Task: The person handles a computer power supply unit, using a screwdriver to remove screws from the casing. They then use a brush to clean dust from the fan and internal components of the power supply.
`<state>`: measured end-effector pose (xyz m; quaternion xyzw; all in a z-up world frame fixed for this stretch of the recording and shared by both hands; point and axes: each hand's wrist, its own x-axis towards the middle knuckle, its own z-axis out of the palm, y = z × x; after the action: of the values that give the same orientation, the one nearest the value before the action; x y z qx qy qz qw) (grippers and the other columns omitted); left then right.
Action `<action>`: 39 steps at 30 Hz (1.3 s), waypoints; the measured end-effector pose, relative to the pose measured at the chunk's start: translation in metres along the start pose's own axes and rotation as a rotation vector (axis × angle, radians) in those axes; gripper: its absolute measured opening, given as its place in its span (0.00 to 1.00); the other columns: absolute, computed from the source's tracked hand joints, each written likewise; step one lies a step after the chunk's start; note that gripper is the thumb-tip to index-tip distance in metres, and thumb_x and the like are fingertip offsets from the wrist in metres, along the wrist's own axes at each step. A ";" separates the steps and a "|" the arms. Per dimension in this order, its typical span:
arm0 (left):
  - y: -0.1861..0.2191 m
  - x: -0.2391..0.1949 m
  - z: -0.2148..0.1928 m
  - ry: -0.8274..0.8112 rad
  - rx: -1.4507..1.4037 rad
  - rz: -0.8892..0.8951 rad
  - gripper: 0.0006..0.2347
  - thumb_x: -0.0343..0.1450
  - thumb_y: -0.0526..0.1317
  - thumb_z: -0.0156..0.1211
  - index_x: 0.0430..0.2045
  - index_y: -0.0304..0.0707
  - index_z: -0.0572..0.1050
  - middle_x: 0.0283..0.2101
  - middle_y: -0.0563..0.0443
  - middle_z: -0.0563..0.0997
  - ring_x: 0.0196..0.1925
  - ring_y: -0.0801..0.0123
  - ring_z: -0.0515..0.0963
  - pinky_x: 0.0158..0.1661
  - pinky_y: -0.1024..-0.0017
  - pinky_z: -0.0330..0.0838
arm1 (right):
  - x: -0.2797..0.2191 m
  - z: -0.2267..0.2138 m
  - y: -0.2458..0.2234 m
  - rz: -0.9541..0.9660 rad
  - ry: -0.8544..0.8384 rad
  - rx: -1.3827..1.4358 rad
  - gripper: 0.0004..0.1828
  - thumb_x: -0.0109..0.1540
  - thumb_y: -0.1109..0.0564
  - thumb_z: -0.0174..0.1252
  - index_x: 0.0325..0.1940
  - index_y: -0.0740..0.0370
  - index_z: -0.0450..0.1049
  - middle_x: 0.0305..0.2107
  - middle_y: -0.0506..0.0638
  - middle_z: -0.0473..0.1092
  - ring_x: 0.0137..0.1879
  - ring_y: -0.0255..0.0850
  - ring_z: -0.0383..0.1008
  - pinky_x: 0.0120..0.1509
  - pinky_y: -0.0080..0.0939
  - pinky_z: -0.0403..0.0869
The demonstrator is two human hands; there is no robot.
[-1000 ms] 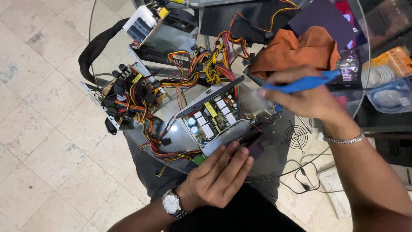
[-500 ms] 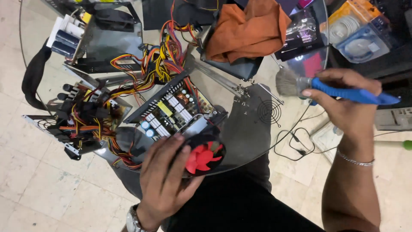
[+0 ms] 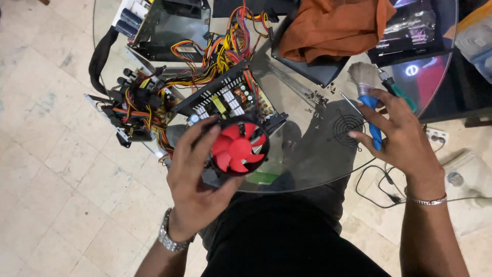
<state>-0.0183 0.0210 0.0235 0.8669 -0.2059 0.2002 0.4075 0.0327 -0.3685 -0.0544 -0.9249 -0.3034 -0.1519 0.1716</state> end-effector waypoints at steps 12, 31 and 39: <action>-0.006 0.042 -0.007 0.092 -0.466 -0.537 0.20 0.66 0.44 0.69 0.48 0.31 0.77 0.34 0.49 0.82 0.26 0.73 0.78 0.27 0.78 0.72 | -0.026 0.017 0.004 0.035 0.039 0.054 0.36 0.60 0.55 0.67 0.69 0.69 0.67 0.66 0.74 0.60 0.68 0.69 0.66 0.67 0.69 0.73; -0.009 0.033 0.003 0.132 0.051 -0.518 0.29 0.69 0.59 0.63 0.08 0.45 0.53 0.10 0.61 0.53 0.18 0.80 0.52 0.23 0.71 0.47 | 0.031 -0.028 -0.086 0.018 0.343 0.150 0.15 0.69 0.68 0.66 0.56 0.85 0.77 0.55 0.79 0.73 0.60 0.69 0.74 0.66 0.63 0.72; 0.001 0.023 0.006 0.159 0.105 -0.464 0.26 0.70 0.60 0.57 0.10 0.43 0.59 0.09 0.59 0.61 0.14 0.74 0.64 0.23 0.68 0.56 | 0.156 -0.025 -0.135 -0.398 0.090 0.569 0.18 0.67 0.60 0.61 0.58 0.74 0.72 0.50 0.66 0.73 0.51 0.58 0.77 0.60 0.55 0.76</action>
<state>0.0015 0.0111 0.0328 0.8925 0.0422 0.1794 0.4117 0.0654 -0.1969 0.0588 -0.7551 -0.5002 -0.1324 0.4026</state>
